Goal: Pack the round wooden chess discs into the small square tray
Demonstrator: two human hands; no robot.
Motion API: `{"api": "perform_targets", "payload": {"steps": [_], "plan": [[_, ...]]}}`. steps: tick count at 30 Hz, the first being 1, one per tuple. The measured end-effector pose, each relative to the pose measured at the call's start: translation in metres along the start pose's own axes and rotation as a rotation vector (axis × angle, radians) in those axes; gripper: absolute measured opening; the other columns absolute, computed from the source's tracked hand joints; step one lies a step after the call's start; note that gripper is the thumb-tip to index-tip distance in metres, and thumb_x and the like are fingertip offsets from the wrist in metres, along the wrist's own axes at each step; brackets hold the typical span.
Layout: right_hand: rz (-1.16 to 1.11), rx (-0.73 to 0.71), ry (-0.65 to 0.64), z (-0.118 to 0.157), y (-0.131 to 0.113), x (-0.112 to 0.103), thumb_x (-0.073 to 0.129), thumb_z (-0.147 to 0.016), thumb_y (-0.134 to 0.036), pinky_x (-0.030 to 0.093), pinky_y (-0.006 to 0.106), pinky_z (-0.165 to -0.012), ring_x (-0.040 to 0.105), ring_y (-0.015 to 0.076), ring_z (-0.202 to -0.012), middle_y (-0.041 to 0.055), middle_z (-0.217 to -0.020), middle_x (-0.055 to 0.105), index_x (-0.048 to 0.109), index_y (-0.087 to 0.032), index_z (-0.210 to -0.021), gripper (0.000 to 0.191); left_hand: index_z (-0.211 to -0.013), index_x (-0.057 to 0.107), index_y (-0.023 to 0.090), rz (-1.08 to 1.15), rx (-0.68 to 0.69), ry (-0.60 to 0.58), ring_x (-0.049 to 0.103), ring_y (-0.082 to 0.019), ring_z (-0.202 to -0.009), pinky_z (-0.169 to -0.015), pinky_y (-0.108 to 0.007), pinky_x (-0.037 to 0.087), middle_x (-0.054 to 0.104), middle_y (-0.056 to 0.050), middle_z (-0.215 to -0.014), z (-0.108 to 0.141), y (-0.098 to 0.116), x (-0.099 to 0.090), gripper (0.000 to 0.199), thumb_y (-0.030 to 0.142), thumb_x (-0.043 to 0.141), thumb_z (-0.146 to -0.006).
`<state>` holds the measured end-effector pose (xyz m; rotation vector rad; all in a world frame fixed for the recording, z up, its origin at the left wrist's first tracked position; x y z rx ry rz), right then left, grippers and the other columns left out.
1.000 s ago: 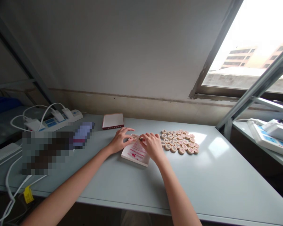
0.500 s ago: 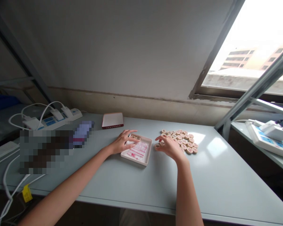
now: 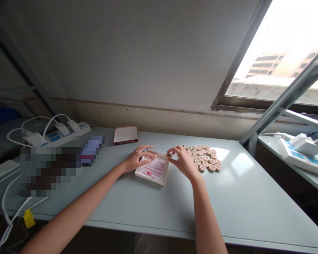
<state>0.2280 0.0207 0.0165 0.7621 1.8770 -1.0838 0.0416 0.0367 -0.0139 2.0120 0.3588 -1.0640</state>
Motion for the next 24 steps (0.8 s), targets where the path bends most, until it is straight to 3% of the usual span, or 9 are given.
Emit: {"api": "perform_targets", "payload": {"steps": [7, 13, 18, 22, 24], "plan": [[0.279, -0.059, -0.012, -0.008, -0.03, 0.027, 0.048, -0.081, -0.023, 0.027, 0.032, -0.071, 0.048, 0.0183, -0.081, 0.0023, -0.084, 0.059, 0.059, -0.025, -0.089, 0.014, -0.101, 0.061, 0.027, 0.009, -0.01, 0.041, 0.043, -0.018, -0.109, -0.098, -0.034, 0.031, 0.05, -0.002, -0.117, -0.002, -0.003, 0.002, 0.026, 0.023, 0.051, -0.076], [0.301, -0.089, 0.022, -0.008, -0.033, 0.026, 0.048, -0.082, -0.025, 0.025, 0.032, -0.072, 0.048, 0.0186, -0.083, 0.0022, -0.087, 0.06, 0.056, -0.025, -0.094, 0.014, -0.101, 0.061, 0.026, 0.028, -0.014, 0.042, 0.045, -0.017, -0.107, -0.097, -0.033, 0.032, 0.052, -0.003, -0.116, -0.001, -0.002, 0.003, 0.026, 0.024, 0.05, -0.077], [0.305, 0.047, 0.074, -0.001, -0.006, 0.002, 0.048, -0.081, -0.025, 0.025, 0.033, -0.074, 0.05, 0.0187, -0.085, 0.0009, -0.088, 0.061, 0.057, -0.024, -0.09, 0.013, -0.101, 0.06, 0.026, 0.055, -0.046, 0.055, 0.045, -0.017, -0.107, -0.096, -0.032, 0.033, 0.052, -0.003, -0.114, 0.0, -0.005, 0.002, 0.026, 0.026, 0.048, -0.078], [0.384, 0.267, 0.011, 0.012, 0.029, -0.012, 0.052, -0.076, -0.029, 0.027, 0.034, -0.071, 0.051, 0.0225, -0.086, 0.0037, -0.093, 0.06, 0.059, -0.023, -0.089, 0.016, -0.1, 0.059, 0.023, 0.085, -0.083, 0.125, 0.045, -0.017, -0.106, -0.095, -0.031, 0.034, 0.054, -0.003, -0.108, -0.001, -0.013, -0.001, 0.025, 0.023, 0.045, -0.079], [0.406, 0.306, -0.017, 0.015, 0.037, -0.013, 0.052, -0.075, -0.031, 0.027, 0.033, -0.07, 0.051, 0.0227, -0.085, 0.0042, -0.094, 0.059, 0.061, -0.024, -0.087, 0.017, -0.1, 0.058, 0.021, 0.085, -0.092, 0.166, 0.046, -0.016, -0.104, -0.095, -0.031, 0.034, 0.054, -0.004, -0.106, -0.002, -0.017, -0.001, 0.025, 0.02, 0.044, -0.079]]}}
Point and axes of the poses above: each hand's wrist, its own z-axis away from the middle knuckle, its own x-axis out of the palm, y = z × x, the point moved 5 cm from there along -z, towards the middle knuckle
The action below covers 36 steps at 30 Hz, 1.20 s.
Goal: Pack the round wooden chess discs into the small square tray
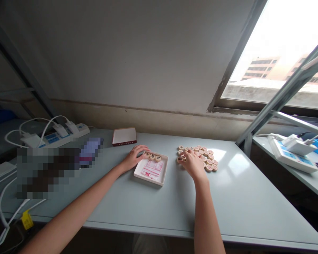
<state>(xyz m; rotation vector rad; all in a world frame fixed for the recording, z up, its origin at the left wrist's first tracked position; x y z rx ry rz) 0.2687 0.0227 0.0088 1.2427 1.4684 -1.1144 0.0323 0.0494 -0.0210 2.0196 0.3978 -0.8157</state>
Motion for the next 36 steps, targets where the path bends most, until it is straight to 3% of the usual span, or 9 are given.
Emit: {"api": "perform_targets", "payload": {"steps": [5, 10, 16, 30, 36], "plan": [[-0.016, -0.069, 0.016, -0.002, -0.009, 0.0, 0.049, -0.077, -0.031, 0.027, 0.033, -0.07, 0.051, 0.0211, -0.085, 0.0031, -0.089, 0.059, 0.062, -0.024, -0.076, 0.015, -0.1, 0.057, 0.019, -0.069, -0.009, 0.049, 0.047, -0.017, -0.101, -0.093, -0.032, 0.035, 0.056, -0.004, -0.103, -0.002, -0.008, 0.0, 0.026, 0.018, 0.043, -0.078], [-0.258, -0.154, 0.074, -0.003, -0.023, -0.009, 0.047, -0.078, -0.041, 0.032, 0.031, -0.07, 0.051, 0.0196, -0.084, 0.0024, -0.086, 0.058, 0.061, -0.025, -0.081, 0.022, -0.094, 0.058, 0.019, -0.146, -0.048, 0.059, 0.048, -0.018, -0.099, -0.09, -0.033, 0.036, 0.056, -0.004, -0.101, -0.001, -0.01, 0.0, 0.022, 0.022, 0.044, -0.079], [-0.33, -0.326, -0.034, 0.0, -0.05, 0.0, 0.05, -0.079, -0.039, 0.03, 0.032, -0.074, 0.051, 0.0167, -0.079, 0.0001, -0.083, 0.058, 0.06, -0.027, -0.086, 0.017, -0.092, 0.057, 0.019, -0.159, -0.041, 0.054, 0.048, -0.018, -0.098, -0.089, -0.033, 0.036, 0.057, -0.004, -0.099, -0.001, -0.008, 0.0, 0.02, 0.023, 0.043, -0.079], [-0.174, -0.333, 0.027, 0.002, -0.06, 0.003, 0.049, -0.078, -0.025, 0.025, 0.033, -0.076, 0.048, 0.017, -0.079, 0.0005, -0.08, 0.059, 0.062, -0.026, -0.081, 0.013, -0.087, 0.055, 0.02, -0.266, -0.119, 0.06, 0.049, -0.019, -0.098, -0.085, -0.034, 0.036, 0.058, -0.002, -0.098, 0.001, -0.009, -0.001, 0.015, 0.026, 0.044, -0.079], [-0.187, -0.306, 0.033, 0.001, -0.06, 0.007, 0.048, -0.079, -0.024, 0.024, 0.033, -0.074, 0.05, 0.0178, -0.08, 0.0, -0.079, 0.062, 0.056, -0.024, -0.09, 0.014, -0.086, 0.055, 0.02, -0.273, -0.099, 0.059, 0.049, -0.018, -0.095, -0.085, -0.032, 0.037, 0.058, -0.002, -0.097, 0.0, -0.008, 0.0, 0.015, 0.027, 0.043, -0.079]]}}
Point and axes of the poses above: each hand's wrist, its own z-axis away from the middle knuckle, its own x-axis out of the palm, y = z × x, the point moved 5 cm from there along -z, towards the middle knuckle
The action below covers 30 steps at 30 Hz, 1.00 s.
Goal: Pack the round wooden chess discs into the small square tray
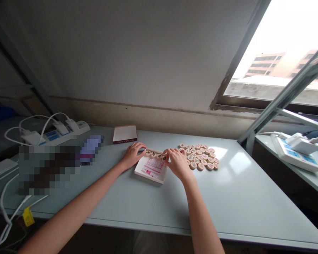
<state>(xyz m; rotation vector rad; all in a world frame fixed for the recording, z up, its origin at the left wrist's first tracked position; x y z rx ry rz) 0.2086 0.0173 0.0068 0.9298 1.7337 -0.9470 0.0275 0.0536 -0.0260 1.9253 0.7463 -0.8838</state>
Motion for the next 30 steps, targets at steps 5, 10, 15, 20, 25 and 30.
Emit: {"api": "perform_targets", "payload": {"steps": [5, 10, 15, 20, 25, 30], "plan": [[0.078, 0.108, 0.087, 0.002, 0.018, -0.013, 0.042, -0.082, -0.025, 0.024, 0.033, -0.073, 0.05, 0.0182, -0.084, 0.0015, -0.087, 0.062, 0.057, -0.024, -0.088, 0.016, -0.085, 0.054, 0.02, -0.025, -0.004, 0.008, 0.049, -0.018, -0.096, -0.085, -0.032, 0.036, 0.058, -0.002, -0.097, 0.001, 0.001, -0.001, 0.014, 0.026, 0.043, -0.079], [0.338, 0.388, 0.045, 0.011, 0.05, -0.018, 0.045, -0.078, -0.023, 0.025, 0.035, -0.071, 0.046, 0.0239, -0.093, 0.0078, -0.098, 0.057, 0.058, -0.021, -0.092, 0.02, -0.086, 0.055, 0.021, -0.073, -0.043, 0.031, 0.049, -0.018, -0.096, -0.084, -0.032, 0.035, 0.059, -0.001, -0.097, 0.001, 0.0, -0.003, 0.014, 0.025, 0.044, -0.078], [0.349, 0.371, -0.008, 0.012, 0.052, -0.011, 0.046, -0.076, -0.022, 0.026, 0.037, -0.072, 0.046, 0.0246, -0.093, 0.0084, -0.098, 0.058, 0.058, -0.02, -0.092, 0.02, -0.087, 0.055, 0.021, -0.124, -0.082, 0.066, 0.049, -0.021, -0.096, -0.081, -0.035, 0.036, 0.059, -0.003, -0.097, 0.002, 0.0, -0.007, 0.015, 0.024, 0.044, -0.078], [0.259, 0.371, -0.008, 0.011, 0.05, -0.013, 0.046, -0.074, -0.017, 0.027, 0.038, -0.073, 0.05, 0.0234, -0.088, 0.0051, -0.094, 0.061, 0.057, -0.021, -0.088, 0.019, -0.089, 0.055, 0.022, -0.101, -0.108, 0.074, 0.049, -0.021, -0.097, -0.081, -0.036, 0.037, 0.059, -0.003, -0.097, 0.002, -0.002, -0.008, 0.016, 0.024, 0.044, -0.078], [-0.037, 0.304, 0.052, 0.006, 0.04, -0.017, 0.049, -0.075, -0.025, 0.033, 0.035, -0.072, 0.054, 0.0206, -0.082, 0.0019, -0.089, 0.062, 0.056, -0.022, -0.087, 0.014, -0.096, 0.052, 0.02, 0.025, -0.067, 0.037, 0.049, -0.019, -0.1, -0.087, -0.034, 0.037, 0.058, -0.003, -0.101, 0.0, -0.003, -0.003, 0.021, 0.021, 0.042, -0.079], [-0.406, -0.073, 0.044, -0.016, -0.018, 0.001, 0.05, -0.076, -0.025, 0.039, 0.027, -0.068, 0.055, 0.0142, -0.075, 0.001, -0.092, 0.06, 0.053, -0.023, -0.09, 0.014, -0.106, 0.048, 0.018, 0.199, -0.037, -0.03, 0.048, -0.015, -0.103, -0.092, -0.031, 0.036, 0.057, -0.004, -0.106, 0.0, 0.0, 0.0, 0.029, 0.016, 0.036, -0.08]]}}
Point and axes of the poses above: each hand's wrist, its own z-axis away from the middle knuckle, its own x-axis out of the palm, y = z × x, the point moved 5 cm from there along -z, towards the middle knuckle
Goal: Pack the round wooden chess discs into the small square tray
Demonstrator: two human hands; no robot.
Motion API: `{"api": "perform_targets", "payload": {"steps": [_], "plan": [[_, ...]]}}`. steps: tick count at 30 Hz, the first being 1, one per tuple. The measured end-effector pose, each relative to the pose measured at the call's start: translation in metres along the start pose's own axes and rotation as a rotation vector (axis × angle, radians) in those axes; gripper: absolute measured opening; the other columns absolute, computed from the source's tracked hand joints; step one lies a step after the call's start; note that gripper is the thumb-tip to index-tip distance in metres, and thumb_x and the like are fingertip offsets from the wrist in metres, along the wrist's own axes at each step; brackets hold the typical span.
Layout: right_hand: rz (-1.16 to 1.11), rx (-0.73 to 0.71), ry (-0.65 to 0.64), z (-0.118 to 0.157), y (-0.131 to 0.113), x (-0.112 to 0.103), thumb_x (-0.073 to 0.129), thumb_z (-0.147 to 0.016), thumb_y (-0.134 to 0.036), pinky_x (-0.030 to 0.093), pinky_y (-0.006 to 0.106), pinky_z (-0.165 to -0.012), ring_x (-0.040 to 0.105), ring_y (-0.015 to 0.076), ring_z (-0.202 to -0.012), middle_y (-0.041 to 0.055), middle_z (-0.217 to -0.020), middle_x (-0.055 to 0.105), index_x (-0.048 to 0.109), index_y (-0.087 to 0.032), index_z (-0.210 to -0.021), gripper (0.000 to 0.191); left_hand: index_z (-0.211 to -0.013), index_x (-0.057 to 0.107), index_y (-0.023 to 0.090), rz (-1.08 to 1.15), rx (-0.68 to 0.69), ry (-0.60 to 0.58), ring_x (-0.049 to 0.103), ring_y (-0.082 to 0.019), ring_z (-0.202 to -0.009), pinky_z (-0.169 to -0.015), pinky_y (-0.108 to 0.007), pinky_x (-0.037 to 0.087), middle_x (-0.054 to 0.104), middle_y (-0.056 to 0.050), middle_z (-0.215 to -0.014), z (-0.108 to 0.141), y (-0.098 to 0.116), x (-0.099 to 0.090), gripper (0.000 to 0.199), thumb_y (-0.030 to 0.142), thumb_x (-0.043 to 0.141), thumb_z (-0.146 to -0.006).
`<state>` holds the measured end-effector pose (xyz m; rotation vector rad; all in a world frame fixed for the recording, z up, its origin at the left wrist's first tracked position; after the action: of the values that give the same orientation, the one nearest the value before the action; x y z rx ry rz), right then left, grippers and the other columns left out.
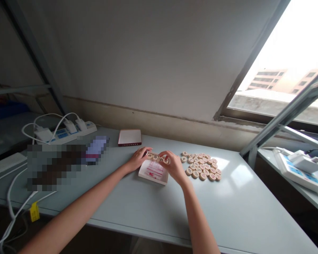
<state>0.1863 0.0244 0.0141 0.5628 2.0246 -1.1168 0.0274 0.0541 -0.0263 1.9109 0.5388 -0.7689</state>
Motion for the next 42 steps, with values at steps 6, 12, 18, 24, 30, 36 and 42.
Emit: {"api": "perform_targets", "payload": {"steps": [6, 12, 18, 24, 30, 36, 42], "plan": [[0.214, -0.078, -0.008, -0.013, -0.03, 0.039, 0.046, -0.078, -0.017, 0.034, 0.032, -0.077, 0.053, 0.016, -0.089, 0.0021, -0.104, 0.056, 0.053, -0.025, -0.096, 0.02, -0.11, 0.045, 0.018, 0.179, -0.068, -0.049, 0.048, -0.014, -0.104, -0.092, -0.029, 0.037, 0.056, -0.005, -0.109, -0.001, -0.007, 0.0, 0.033, 0.018, 0.032, -0.081], [0.509, 0.11, 0.256, 0.004, 0.008, -0.01, 0.04, -0.081, -0.027, 0.032, 0.039, -0.077, 0.05, 0.023, -0.093, 0.0055, -0.101, 0.057, 0.057, -0.024, -0.097, 0.024, -0.117, 0.042, 0.017, 0.14, -0.078, -0.07, 0.048, -0.019, -0.105, -0.092, -0.033, 0.036, 0.053, -0.008, -0.113, -0.001, -0.007, 0.0, 0.045, 0.034, 0.046, -0.076], [0.728, 0.233, 0.183, 0.024, 0.067, -0.021, 0.036, -0.075, -0.032, 0.036, 0.043, -0.06, 0.052, 0.0303, -0.081, 0.0124, -0.088, 0.059, 0.062, -0.022, -0.087, 0.03, -0.114, 0.046, 0.025, -0.038, -0.006, -0.154, 0.042, -0.021, -0.112, -0.095, -0.034, 0.032, 0.047, -0.005, -0.118, 0.003, -0.005, 0.004, 0.054, 0.037, 0.061, -0.064], [0.546, 0.282, 0.093, 0.02, 0.082, -0.016, 0.042, -0.072, -0.035, 0.037, 0.039, -0.053, 0.057, 0.0281, -0.067, 0.0162, -0.081, 0.06, 0.062, -0.021, -0.077, 0.025, -0.114, 0.047, 0.024, -0.052, 0.008, -0.192, 0.041, -0.02, -0.112, -0.096, -0.033, 0.031, 0.048, -0.005, -0.117, 0.003, -0.006, 0.006, 0.05, 0.039, 0.058, -0.067], [0.368, 0.325, 0.054, 0.014, 0.076, -0.023, 0.05, -0.067, -0.045, 0.035, 0.034, -0.043, 0.053, 0.023, -0.049, 0.0129, -0.063, 0.06, 0.062, -0.021, -0.069, 0.027, -0.116, 0.044, 0.026, -0.051, 0.001, -0.239, 0.04, -0.021, -0.113, -0.095, -0.035, 0.03, 0.046, -0.003, -0.119, 0.001, -0.007, 0.008, 0.052, 0.042, 0.056, -0.068], [0.327, -0.067, -0.017, 0.004, 0.0, 0.011, 0.036, -0.077, -0.051, 0.041, 0.034, -0.062, 0.057, 0.0181, -0.067, 0.0046, -0.094, 0.06, 0.06, -0.027, -0.089, 0.036, -0.121, 0.039, 0.027, -0.044, -0.02, -0.291, 0.033, -0.022, -0.118, -0.099, -0.038, 0.024, 0.041, -0.003, -0.126, 0.003, -0.006, 0.007, 0.049, 0.049, 0.04, -0.077], [0.329, -0.206, -0.053, 0.006, -0.011, 0.038, 0.032, -0.083, -0.041, 0.041, 0.032, -0.064, 0.057, 0.0183, -0.072, 0.0062, -0.098, 0.057, 0.055, -0.025, -0.096, 0.032, -0.122, 0.037, 0.027, -0.049, -0.039, -0.316, 0.031, -0.02, -0.119, -0.099, -0.038, 0.022, 0.041, -0.001, -0.126, 0.002, -0.003, 0.008, 0.044, 0.046, 0.03, -0.083]]}}
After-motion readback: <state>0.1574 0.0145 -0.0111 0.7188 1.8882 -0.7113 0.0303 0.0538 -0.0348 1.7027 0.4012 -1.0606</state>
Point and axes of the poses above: each hand's wrist, its own z-axis away from the middle knuckle, its own x-axis out of the palm, y = z × x, the point moved 5 cm from there along -z, towards the middle knuckle
